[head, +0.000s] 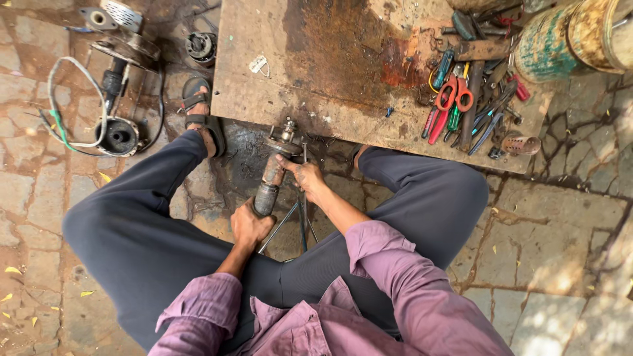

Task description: The person assembles a metal shaft into a cylinder housing, using a file to smooth the edges and a hammer to secure the components on a workshop table.

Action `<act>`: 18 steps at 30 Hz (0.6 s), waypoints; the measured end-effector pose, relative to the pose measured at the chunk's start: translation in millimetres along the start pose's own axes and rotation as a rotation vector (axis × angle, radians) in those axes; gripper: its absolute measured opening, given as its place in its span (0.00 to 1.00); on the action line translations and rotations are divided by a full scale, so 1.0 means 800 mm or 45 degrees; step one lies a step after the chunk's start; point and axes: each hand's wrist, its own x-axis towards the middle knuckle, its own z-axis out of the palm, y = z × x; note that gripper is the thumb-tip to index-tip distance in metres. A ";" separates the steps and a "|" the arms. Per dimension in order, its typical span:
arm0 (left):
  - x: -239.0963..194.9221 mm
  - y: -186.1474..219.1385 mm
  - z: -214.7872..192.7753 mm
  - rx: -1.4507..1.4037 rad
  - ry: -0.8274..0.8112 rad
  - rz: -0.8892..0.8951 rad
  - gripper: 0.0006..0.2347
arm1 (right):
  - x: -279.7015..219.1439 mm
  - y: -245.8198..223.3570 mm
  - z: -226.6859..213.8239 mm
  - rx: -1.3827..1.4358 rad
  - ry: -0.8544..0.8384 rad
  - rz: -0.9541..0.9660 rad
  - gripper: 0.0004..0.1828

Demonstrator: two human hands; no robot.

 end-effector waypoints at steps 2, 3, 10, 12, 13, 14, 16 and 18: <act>0.001 -0.001 0.005 -0.032 0.011 0.023 0.22 | 0.003 -0.003 0.000 -0.048 0.033 -0.007 0.35; 0.000 -0.004 0.009 -0.043 0.007 0.033 0.23 | 0.004 -0.003 -0.001 -0.083 0.061 -0.012 0.36; 0.025 -0.009 0.043 -0.206 -0.040 -0.074 0.20 | 0.025 0.003 -0.003 -0.194 0.182 -0.469 0.38; 0.028 -0.012 0.054 -0.265 -0.072 -0.090 0.18 | 0.032 0.009 -0.012 -0.313 0.237 -0.473 0.43; 0.029 -0.013 0.059 -0.285 -0.073 -0.088 0.17 | 0.034 0.010 -0.014 -0.370 0.261 -0.474 0.45; 0.031 -0.012 0.066 -0.306 -0.074 -0.086 0.17 | 0.033 0.010 -0.017 -0.387 0.268 -0.393 0.44; 0.027 -0.012 0.074 -0.358 -0.086 -0.100 0.16 | 0.025 0.008 -0.029 -0.423 0.278 -0.224 0.41; 0.025 -0.005 0.079 -0.426 -0.110 -0.122 0.14 | 0.015 0.003 -0.048 -0.441 0.301 -0.215 0.41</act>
